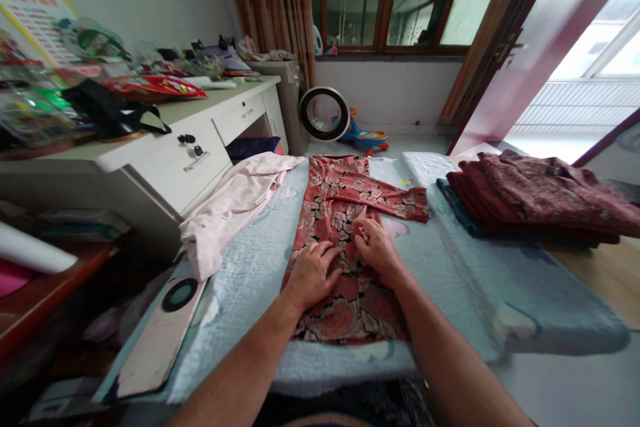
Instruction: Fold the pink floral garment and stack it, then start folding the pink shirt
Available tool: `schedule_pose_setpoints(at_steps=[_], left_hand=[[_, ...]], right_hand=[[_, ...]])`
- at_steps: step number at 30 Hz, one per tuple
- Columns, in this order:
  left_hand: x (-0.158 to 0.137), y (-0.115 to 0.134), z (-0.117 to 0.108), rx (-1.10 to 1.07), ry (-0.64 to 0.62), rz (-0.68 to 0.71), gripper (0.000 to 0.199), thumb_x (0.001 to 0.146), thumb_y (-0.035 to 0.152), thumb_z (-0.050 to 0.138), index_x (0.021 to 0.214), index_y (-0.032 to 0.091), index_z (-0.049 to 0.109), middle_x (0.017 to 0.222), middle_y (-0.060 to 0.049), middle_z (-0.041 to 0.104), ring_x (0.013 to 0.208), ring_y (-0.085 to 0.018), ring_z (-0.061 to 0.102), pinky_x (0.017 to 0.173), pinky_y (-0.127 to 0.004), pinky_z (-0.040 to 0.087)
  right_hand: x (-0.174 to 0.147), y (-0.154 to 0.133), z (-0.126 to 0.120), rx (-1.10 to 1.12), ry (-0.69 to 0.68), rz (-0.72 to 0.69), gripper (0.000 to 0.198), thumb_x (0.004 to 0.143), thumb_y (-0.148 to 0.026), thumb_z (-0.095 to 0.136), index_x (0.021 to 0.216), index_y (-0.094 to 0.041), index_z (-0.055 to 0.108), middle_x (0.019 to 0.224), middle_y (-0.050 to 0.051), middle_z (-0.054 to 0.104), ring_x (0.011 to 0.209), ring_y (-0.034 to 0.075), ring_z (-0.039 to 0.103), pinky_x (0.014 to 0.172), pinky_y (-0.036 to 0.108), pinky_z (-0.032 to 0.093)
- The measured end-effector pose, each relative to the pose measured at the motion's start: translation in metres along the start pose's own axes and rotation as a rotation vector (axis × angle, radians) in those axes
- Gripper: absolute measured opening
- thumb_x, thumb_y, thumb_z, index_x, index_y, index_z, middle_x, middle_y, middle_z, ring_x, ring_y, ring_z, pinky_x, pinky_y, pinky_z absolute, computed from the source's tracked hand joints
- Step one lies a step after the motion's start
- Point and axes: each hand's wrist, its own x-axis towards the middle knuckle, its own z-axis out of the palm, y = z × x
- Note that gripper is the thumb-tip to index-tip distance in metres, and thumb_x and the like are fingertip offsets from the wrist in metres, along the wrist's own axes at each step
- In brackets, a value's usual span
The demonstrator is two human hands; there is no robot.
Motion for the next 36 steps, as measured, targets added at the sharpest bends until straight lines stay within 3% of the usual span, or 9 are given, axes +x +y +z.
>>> schedule_pose_setpoints(at_steps=[5,9,14,18,21,24,28,31,36], left_hand=[[0.001,-0.005,0.003,-0.038,0.002,0.013,0.039,0.087,0.034,0.064,0.124,0.024,0.063,0.129,-0.007,0.062,0.116,-0.028,0.055,0.101,-0.045,0.046],[0.002,-0.005,0.002,-0.047,0.004,0.028,0.038,0.088,0.033,0.062,0.125,0.023,0.062,0.128,-0.007,0.063,0.115,-0.028,0.055,0.101,-0.044,0.046],[0.003,-0.003,-0.002,-0.038,-0.027,0.012,0.037,0.087,0.031,0.060,0.122,0.021,0.063,0.128,-0.008,0.063,0.111,-0.028,0.057,0.098,-0.043,0.047],[0.003,-0.004,-0.001,-0.015,-0.037,-0.001,0.037,0.087,0.031,0.059,0.122,0.020,0.063,0.123,-0.010,0.064,0.111,-0.028,0.057,0.098,-0.043,0.047],[0.002,-0.004,0.000,-0.025,-0.024,0.022,0.038,0.087,0.030,0.059,0.124,0.022,0.062,0.126,-0.008,0.063,0.112,-0.027,0.056,0.098,-0.043,0.047],[0.001,-0.004,0.000,-0.050,-0.005,0.027,0.039,0.085,0.028,0.062,0.124,0.024,0.062,0.128,-0.006,0.062,0.114,-0.026,0.056,0.098,-0.042,0.046],[0.000,-0.003,-0.002,-0.058,-0.001,0.005,0.033,0.085,0.026,0.062,0.117,0.024,0.064,0.128,-0.006,0.063,0.115,-0.026,0.055,0.098,-0.042,0.047],[0.001,-0.001,-0.005,-0.037,-0.019,-0.009,0.035,0.085,0.029,0.064,0.119,0.023,0.063,0.129,-0.006,0.064,0.115,-0.027,0.056,0.099,-0.043,0.046],[-0.008,0.009,-0.010,0.028,-0.052,0.001,0.048,0.088,0.041,0.065,0.131,0.020,0.058,0.135,-0.009,0.061,0.122,-0.029,0.053,0.107,-0.046,0.043]], right_hand=[[-0.007,-0.017,0.003,0.106,-0.146,-0.166,0.041,0.079,-0.016,0.055,0.118,-0.020,0.065,0.136,0.012,0.060,0.125,0.022,0.058,0.108,0.038,0.044],[-0.012,-0.023,0.009,0.138,-0.264,-0.242,0.047,0.077,-0.010,0.050,0.121,-0.016,0.065,0.142,0.014,0.056,0.134,0.022,0.051,0.112,0.037,0.041],[-0.014,-0.024,0.015,0.143,-0.364,-0.273,0.062,0.075,-0.008,0.048,0.136,-0.016,0.055,0.150,0.014,0.048,0.139,0.022,0.046,0.116,0.039,0.038],[-0.013,-0.028,0.013,0.128,-0.405,-0.268,0.058,0.077,-0.010,0.050,0.135,-0.013,0.056,0.149,0.017,0.048,0.138,0.025,0.046,0.115,0.041,0.038],[-0.011,-0.032,0.006,0.173,-0.319,-0.278,0.039,0.084,-0.018,0.052,0.122,-0.014,0.064,0.133,0.016,0.061,0.125,0.025,0.056,0.107,0.039,0.044],[-0.009,-0.032,-0.003,0.205,-0.139,-0.218,0.022,0.091,-0.027,0.051,0.101,-0.018,0.069,0.102,0.008,0.071,0.095,0.019,0.065,0.087,0.031,0.050],[-0.005,-0.020,-0.018,0.101,0.065,-0.081,0.025,0.091,-0.033,0.049,0.080,-0.019,0.067,0.073,0.003,0.066,0.069,0.015,0.059,0.067,0.026,0.041],[0.000,-0.005,-0.028,-0.042,0.067,0.052,0.035,0.090,-0.042,0.049,0.067,-0.019,0.063,0.058,0.000,0.057,0.055,0.013,0.049,0.056,0.025,0.031],[0.005,0.014,-0.031,-0.193,0.131,0.183,0.030,0.087,-0.040,0.054,0.066,-0.019,0.062,0.059,0.000,0.058,0.054,0.013,0.047,0.057,0.026,0.029]])
